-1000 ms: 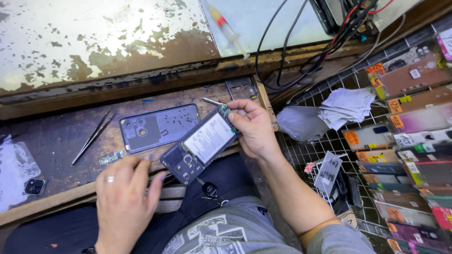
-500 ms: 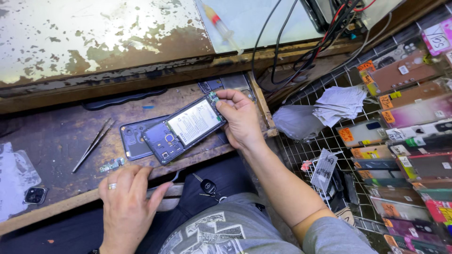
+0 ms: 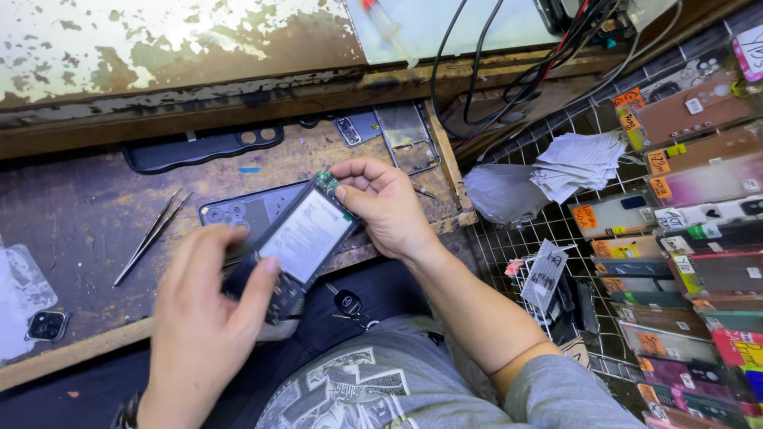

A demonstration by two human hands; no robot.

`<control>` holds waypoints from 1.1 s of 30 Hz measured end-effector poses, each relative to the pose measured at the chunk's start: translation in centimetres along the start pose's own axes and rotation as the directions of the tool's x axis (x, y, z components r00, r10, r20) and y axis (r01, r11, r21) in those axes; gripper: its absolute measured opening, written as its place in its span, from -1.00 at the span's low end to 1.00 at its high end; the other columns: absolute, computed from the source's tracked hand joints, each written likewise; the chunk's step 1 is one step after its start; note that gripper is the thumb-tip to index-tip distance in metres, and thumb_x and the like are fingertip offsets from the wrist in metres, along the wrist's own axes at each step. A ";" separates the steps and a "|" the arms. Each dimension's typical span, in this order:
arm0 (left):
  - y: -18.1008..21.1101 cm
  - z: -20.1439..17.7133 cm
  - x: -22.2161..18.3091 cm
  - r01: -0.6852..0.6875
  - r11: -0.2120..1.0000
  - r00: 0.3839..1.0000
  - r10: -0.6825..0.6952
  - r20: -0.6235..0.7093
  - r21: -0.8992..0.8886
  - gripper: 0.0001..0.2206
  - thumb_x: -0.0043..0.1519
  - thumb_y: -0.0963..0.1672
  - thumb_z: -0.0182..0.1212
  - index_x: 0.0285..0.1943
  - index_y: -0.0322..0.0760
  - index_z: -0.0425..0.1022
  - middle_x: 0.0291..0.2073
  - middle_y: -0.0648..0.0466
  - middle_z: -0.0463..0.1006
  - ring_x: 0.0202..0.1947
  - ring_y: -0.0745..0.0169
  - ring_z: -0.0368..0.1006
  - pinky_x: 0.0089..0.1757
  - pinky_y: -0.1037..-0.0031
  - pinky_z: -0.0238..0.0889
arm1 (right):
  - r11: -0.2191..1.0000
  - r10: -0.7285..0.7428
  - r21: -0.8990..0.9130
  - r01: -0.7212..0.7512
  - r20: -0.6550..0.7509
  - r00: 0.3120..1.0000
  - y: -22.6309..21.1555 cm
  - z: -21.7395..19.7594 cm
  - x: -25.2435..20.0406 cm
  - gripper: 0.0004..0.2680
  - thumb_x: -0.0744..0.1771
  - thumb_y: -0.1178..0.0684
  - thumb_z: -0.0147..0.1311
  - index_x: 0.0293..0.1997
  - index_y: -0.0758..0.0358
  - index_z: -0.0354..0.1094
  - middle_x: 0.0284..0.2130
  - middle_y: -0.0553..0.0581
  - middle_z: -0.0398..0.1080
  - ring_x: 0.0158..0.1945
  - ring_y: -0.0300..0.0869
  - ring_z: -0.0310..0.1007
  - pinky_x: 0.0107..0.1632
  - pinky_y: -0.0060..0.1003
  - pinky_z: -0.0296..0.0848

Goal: The person disassembles a mobile phone, handling the battery, circuit boards, and internal components with tweezers and a screwdriver.

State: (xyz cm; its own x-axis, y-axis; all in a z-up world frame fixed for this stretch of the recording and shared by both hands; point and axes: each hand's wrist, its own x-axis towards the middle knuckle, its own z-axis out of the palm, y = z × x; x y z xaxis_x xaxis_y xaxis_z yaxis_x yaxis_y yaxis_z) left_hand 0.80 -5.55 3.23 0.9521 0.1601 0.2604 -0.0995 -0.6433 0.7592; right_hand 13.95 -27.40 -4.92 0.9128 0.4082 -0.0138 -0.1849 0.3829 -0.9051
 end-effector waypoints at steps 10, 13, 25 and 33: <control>-0.9 5.3 3.1 0.482 0.657 0.858 -0.220 0.463 -0.580 -0.64 0.28 -0.23 0.12 0.28 -0.41 0.35 -0.10 -0.01 0.67 -0.15 0.42 0.57 -0.18 0.57 0.44 | 0.952 0.128 -0.293 -0.092 0.106 0.986 -2.4 0.7 -0.2 -0.88 0.37 0.26 0.14 -0.01 0.42 0.43 -0.20 0.10 0.52 -0.13 -0.32 0.52 -0.02 -0.40 0.53; -1.4 5.8 2.9 0.515 0.632 0.849 -0.279 0.450 -0.580 -0.65 0.30 -0.23 0.11 0.28 -0.40 0.34 -0.12 -0.05 0.66 -0.16 0.37 0.57 -0.19 0.56 0.44 | 0.896 0.091 -0.443 -0.024 0.130 0.987 -3.3 1.3 0.2 -0.89 0.38 0.21 0.14 -0.02 0.39 0.46 -0.21 0.04 0.51 -0.14 -0.36 0.49 -0.05 -0.43 0.51; -2.5 5.8 2.6 0.457 0.499 0.888 -0.207 0.411 -0.736 -0.67 0.31 -0.26 0.08 0.26 -0.47 0.29 0.02 -0.09 0.63 -0.02 0.37 0.53 -0.06 0.56 0.42 | 0.865 0.066 -0.501 0.025 0.165 0.984 -4.6 1.4 2.4 -0.92 0.38 0.19 0.20 -0.09 0.37 0.49 -0.23 0.01 0.49 -0.14 -0.36 0.44 -0.06 -0.41 0.46; -2.5 5.7 2.6 0.445 0.454 0.895 -0.207 0.395 -0.772 -0.67 0.31 -0.27 0.08 0.27 -0.48 0.29 0.04 -0.11 0.62 0.01 0.33 0.53 -0.02 0.53 0.41 | 0.912 0.122 -0.409 -0.037 0.184 0.975 -5.6 1.0 2.8 -0.92 0.36 0.23 0.18 -0.08 0.37 0.52 -0.21 0.04 0.54 -0.12 -0.32 0.51 -0.01 -0.40 0.50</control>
State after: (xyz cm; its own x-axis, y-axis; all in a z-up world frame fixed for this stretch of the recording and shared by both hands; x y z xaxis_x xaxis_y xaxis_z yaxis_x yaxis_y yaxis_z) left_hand 5.16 -7.80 -1.39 0.9870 -0.0196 -0.1594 0.1559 0.3570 0.9210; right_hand 17.17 -27.63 0.52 0.8010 0.5970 -0.0455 -0.0529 -0.0051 -0.9986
